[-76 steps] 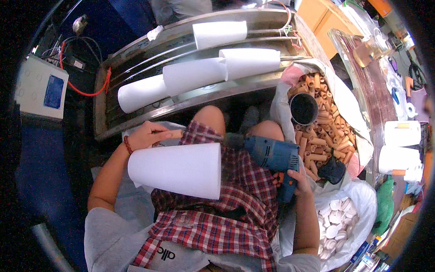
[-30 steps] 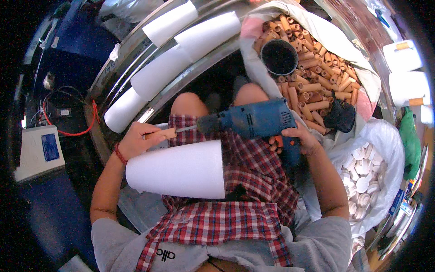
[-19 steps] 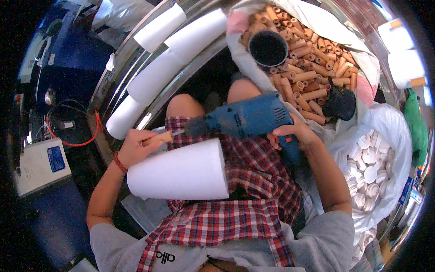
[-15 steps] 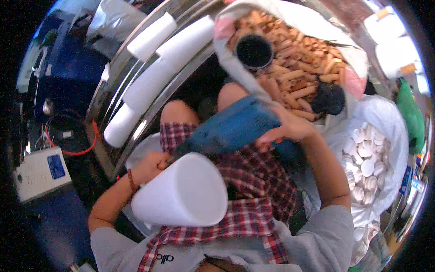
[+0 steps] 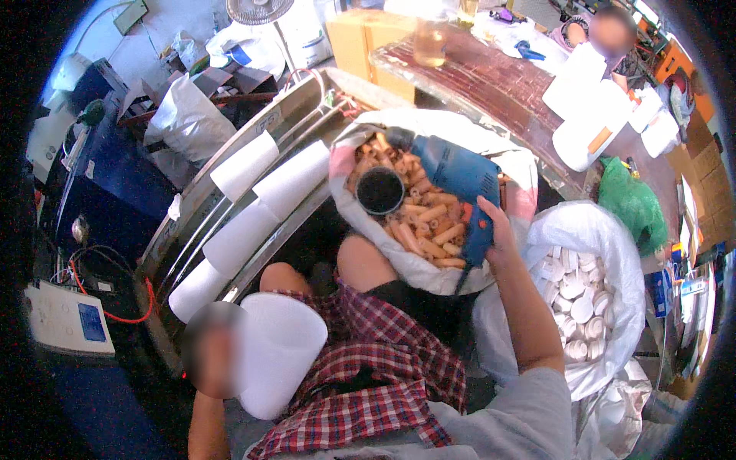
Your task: The person inserts a wooden piece into a white plastic funnel and drills it into place using a hand drill, repeating the process for multiple components and then placing them onto a metal rack.
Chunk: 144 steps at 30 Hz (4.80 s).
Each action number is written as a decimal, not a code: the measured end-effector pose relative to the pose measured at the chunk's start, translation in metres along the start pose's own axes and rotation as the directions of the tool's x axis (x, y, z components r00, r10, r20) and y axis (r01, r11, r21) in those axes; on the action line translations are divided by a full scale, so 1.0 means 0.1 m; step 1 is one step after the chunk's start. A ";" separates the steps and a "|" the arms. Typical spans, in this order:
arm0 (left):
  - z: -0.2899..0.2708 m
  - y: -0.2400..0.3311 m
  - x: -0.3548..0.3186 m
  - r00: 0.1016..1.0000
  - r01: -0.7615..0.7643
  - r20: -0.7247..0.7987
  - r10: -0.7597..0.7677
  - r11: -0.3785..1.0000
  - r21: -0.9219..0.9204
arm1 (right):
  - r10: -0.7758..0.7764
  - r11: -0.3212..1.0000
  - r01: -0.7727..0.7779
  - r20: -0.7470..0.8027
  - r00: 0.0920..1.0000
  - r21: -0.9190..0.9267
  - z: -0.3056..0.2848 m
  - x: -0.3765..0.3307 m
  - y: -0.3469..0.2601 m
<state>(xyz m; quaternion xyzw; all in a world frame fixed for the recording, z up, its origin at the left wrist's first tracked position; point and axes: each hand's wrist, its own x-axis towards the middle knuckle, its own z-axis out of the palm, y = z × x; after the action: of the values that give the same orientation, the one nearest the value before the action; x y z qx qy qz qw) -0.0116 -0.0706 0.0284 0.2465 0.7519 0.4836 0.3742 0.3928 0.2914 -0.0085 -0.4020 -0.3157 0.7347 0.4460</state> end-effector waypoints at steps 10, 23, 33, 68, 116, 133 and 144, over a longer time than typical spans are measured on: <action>0.52 0.21 0.11 0.888 -0.441 0.354 0.292 0.756 0.483 | -0.050 0.933 0.056 -0.026 0.998 0.357 0.17 1.46 0.20; 0.64 0.91 -0.02 0.786 -0.433 0.618 0.004 0.717 0.546 | -0.470 0.844 0.419 -0.086 0.878 -0.336 -0.30 0.37 0.02; 0.62 1.04 0.16 0.784 -0.396 0.615 -0.088 0.691 0.605 | -0.075 -0.330 -0.137 -0.119 0.990 -0.934 -2.89 -1.67 0.04; 0.93 -0.03 0.62 0.996 0.072 0.089 0.031 0.354 -0.932 | -0.129 0.184 0.224 0.203 0.971 -0.957 0.50 -1.34 -0.74; 0.72 0.07 0.06 0.999 0.012 0.023 0.029 0.327 -0.945 | 0.193 -0.343 0.923 0.949 0.250 -0.173 2.77 -1.11 0.16; 0.75 -0.01 0.11 0.998 -0.062 -0.064 0.006 0.340 -0.938 | 0.065 0.293 0.888 0.934 0.352 -0.355 2.80 -1.21 0.23; 0.72 0.03 0.03 0.982 -0.125 -0.176 -0.064 0.476 -0.870 | -0.063 -0.231 0.871 0.900 0.432 -0.434 2.30 -0.92 0.78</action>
<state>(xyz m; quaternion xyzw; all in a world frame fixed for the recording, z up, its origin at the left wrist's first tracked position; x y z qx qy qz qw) 0.0443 -0.0282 0.0126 -0.0119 0.4252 0.8271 0.3675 0.1865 0.1519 0.0653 -0.1433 -0.9622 0.1190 0.1986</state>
